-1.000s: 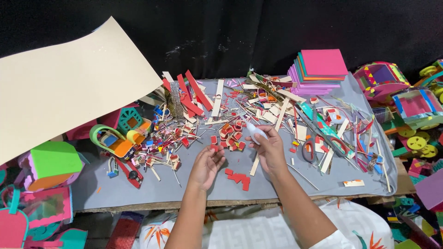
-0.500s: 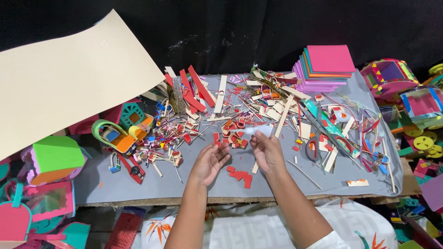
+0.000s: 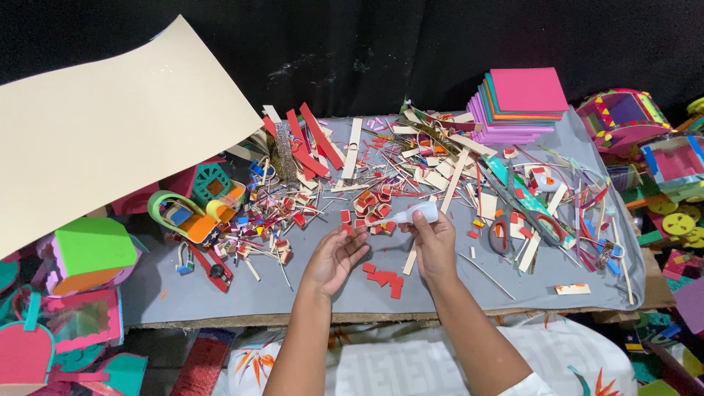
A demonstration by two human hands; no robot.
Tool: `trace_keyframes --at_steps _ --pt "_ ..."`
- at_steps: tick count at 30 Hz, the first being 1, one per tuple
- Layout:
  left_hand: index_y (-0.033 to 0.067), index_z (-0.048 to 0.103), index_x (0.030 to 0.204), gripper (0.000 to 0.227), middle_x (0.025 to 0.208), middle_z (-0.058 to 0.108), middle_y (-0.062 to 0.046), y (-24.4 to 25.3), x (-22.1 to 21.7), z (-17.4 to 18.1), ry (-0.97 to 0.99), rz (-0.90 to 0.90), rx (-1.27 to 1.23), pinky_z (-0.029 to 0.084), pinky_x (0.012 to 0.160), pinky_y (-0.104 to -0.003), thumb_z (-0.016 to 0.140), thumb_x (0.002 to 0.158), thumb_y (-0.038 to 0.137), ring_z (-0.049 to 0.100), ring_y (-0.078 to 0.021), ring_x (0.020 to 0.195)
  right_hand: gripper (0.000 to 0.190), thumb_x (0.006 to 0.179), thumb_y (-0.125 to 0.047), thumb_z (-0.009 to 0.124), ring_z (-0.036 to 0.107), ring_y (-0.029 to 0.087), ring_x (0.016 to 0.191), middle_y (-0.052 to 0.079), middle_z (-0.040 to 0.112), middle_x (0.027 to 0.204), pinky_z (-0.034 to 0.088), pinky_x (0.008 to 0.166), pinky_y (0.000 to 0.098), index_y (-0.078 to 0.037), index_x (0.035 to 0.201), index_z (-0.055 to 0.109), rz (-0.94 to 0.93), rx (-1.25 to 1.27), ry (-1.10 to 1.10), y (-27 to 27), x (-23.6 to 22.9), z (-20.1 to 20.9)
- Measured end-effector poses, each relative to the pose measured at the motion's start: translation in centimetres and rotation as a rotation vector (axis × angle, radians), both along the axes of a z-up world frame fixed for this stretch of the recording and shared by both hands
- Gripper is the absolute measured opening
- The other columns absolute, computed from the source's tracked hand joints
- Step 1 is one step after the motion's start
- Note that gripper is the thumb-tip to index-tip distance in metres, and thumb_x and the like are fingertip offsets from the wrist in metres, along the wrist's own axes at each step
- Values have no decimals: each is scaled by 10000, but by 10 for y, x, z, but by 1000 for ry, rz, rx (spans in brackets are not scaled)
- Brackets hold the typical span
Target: Assembling a craft model by gluing small pieces of paper and wood together.
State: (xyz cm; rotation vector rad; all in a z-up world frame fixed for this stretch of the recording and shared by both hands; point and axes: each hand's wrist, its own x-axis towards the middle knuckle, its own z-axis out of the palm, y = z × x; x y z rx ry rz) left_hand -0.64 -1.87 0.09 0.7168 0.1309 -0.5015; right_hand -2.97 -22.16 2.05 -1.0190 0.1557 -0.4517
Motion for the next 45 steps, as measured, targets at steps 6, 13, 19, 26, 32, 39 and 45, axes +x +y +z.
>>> trace_keyframes --at_steps 6,13,19,26,32,39,45 --pt "106 663 965 95 1077 771 -118 0 -1 3 10 9 1 580 946 -426 594 953 170 749 -224 989 187 974 -92 676 722 216 719 189 735 895 599 686 273 49 1096 660 -9 -25 -7 0 -1 -1" --pt "110 663 936 84 1065 775 -120 -1 -1 5 5 7 -6 585 940 -429 603 950 168 749 -226 995 179 974 -91 678 709 201 703 171 731 900 595 674 263 46 1089 662 -25 -32 -13 1 -1 -1" --pt "107 662 917 79 1056 775 -128 -1 -1 6 5 16 -10 584 941 -444 605 945 154 750 -239 996 180 968 -85 685 718 210 705 171 730 889 598 660 266 48 1086 664 -40 -41 -30 3 -2 3" --pt "104 658 919 87 1056 773 -123 0 -2 7 -7 3 1 584 941 -448 600 949 161 748 -233 993 184 962 -81 692 706 209 700 172 720 882 594 660 271 55 1083 665 -47 -62 -38 2 -3 4" --pt "117 659 885 82 1042 778 -118 -1 -2 8 -9 12 2 580 948 -462 612 936 162 749 -238 999 201 957 -86 700 701 208 710 170 713 877 593 674 276 59 1093 667 -48 -61 -41 3 -5 7" --pt "116 661 879 85 1032 780 -126 0 -3 7 -10 17 -1 580 944 -476 613 937 156 753 -248 992 206 957 -83 700 701 210 714 174 710 872 596 680 279 65 1095 666 -53 -65 -46 3 -6 5" --pt "123 645 877 79 1022 782 -113 -1 -3 10 -15 14 6 573 952 -478 610 940 154 754 -240 990 202 954 -90 702 697 197 719 161 710 898 595 692 276 49 1096 665 -60 -81 -50 3 -7 7"
